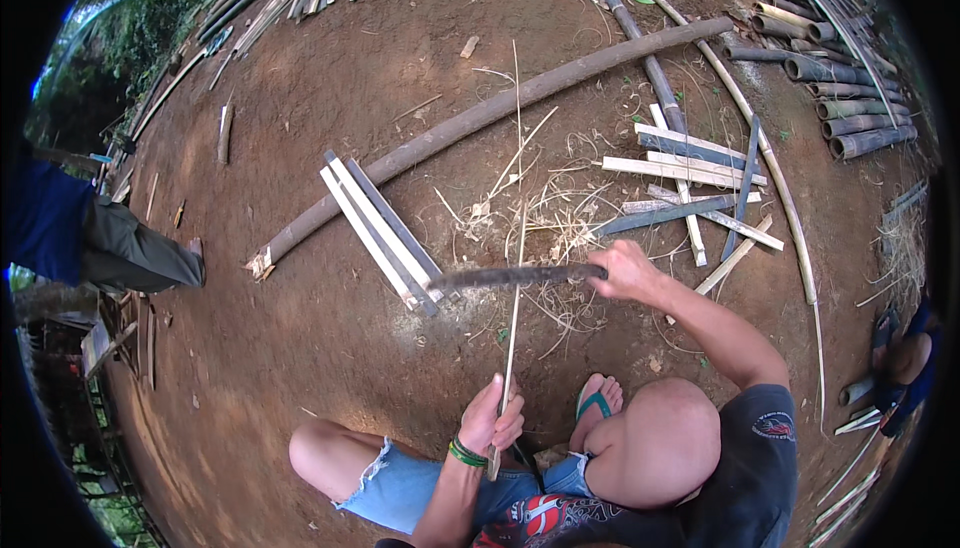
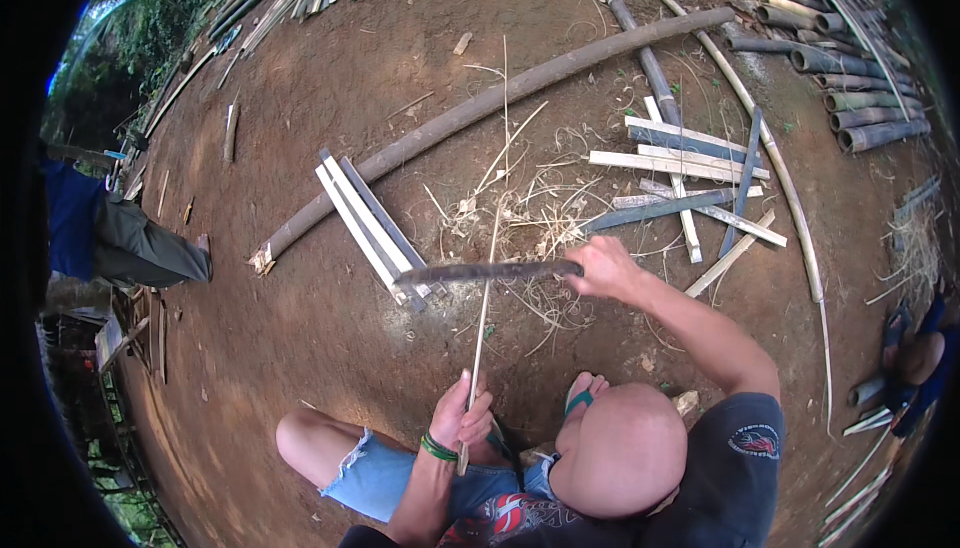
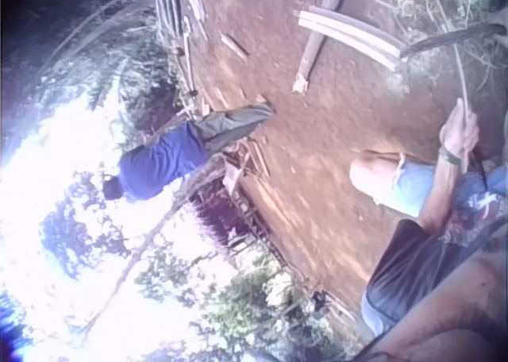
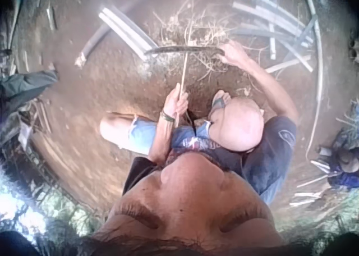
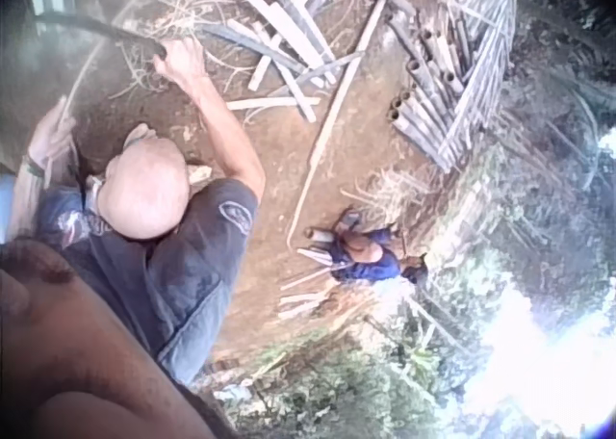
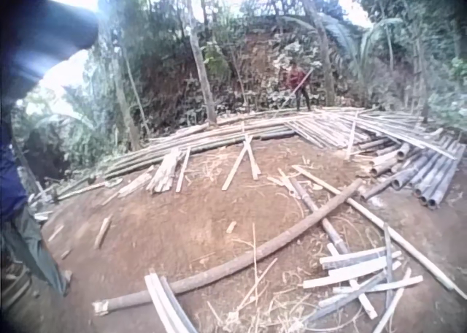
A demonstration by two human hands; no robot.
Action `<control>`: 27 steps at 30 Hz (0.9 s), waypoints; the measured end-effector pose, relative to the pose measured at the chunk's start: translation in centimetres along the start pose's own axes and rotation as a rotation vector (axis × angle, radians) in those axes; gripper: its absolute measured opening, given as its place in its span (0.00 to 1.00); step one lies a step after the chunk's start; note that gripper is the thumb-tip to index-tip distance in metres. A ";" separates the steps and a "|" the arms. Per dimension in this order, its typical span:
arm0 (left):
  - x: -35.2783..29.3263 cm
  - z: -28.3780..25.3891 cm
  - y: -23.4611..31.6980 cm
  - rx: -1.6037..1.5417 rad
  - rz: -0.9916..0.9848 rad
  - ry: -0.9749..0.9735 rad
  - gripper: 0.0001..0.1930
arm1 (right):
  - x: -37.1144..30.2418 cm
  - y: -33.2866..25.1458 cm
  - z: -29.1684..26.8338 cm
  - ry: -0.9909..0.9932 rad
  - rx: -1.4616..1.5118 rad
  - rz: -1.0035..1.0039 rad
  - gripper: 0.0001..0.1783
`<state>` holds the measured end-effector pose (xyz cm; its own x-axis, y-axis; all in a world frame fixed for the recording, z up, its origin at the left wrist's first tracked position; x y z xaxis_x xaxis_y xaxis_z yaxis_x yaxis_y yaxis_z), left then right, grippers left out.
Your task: The person sits on the ground and uses a machete to split long bamboo poles into thin strips. They hold the bamboo vertically and strike it repeatedly with the blade to separate the sections, occasionally adjusting the grip or repositioning the material.
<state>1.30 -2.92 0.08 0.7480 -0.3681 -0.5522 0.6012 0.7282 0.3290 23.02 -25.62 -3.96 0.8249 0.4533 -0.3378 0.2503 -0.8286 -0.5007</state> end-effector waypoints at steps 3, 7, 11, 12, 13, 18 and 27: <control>-1.8 1.3 2.1 0.050 0.084 -0.036 0.19 | 2.1 3.8 -7.1 0.242 -0.088 0.318 0.14; -2.6 3.7 6.4 0.419 0.336 -0.058 0.16 | 2.0 2.9 -12.3 0.391 0.029 0.323 0.19; -1.8 7.7 11.8 0.644 0.555 -0.059 0.11 | 1.4 -4.1 -17.0 0.450 0.418 0.123 0.20; -1.5 8.1 12.9 0.658 0.610 -0.070 0.11 | 1.6 -6.0 -17.7 0.402 0.575 0.081 0.18; -1.3 8.9 14.0 0.672 0.675 -0.088 0.11 | 1.9 -8.1 -18.7 0.356 0.725 0.028 0.17; 0.2 11.8 15.0 0.738 0.696 -0.193 0.09 | 1.7 -16.1 -22.9 0.311 1.123 -0.233 0.14; 1.8 9.7 11.1 0.769 0.598 -0.321 0.09 | 2.8 -20.1 -23.8 0.325 1.402 -0.321 0.19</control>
<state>12.04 -1.08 10.22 0.9564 -0.2863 0.0575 0.0379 0.3168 0.9477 32.32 -15.55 24.09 0.9524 0.3034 0.0291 -0.0878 0.3645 -0.9270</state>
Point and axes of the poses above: each hand's wrist, its own x-axis towards the middle knuckle, its own z-axis out of the palm, y = z × x, the point moved 6 cm from there along x, towards the middle knuckle, and after that the axes turned 7 degrees about z, right-handed, at the moved point
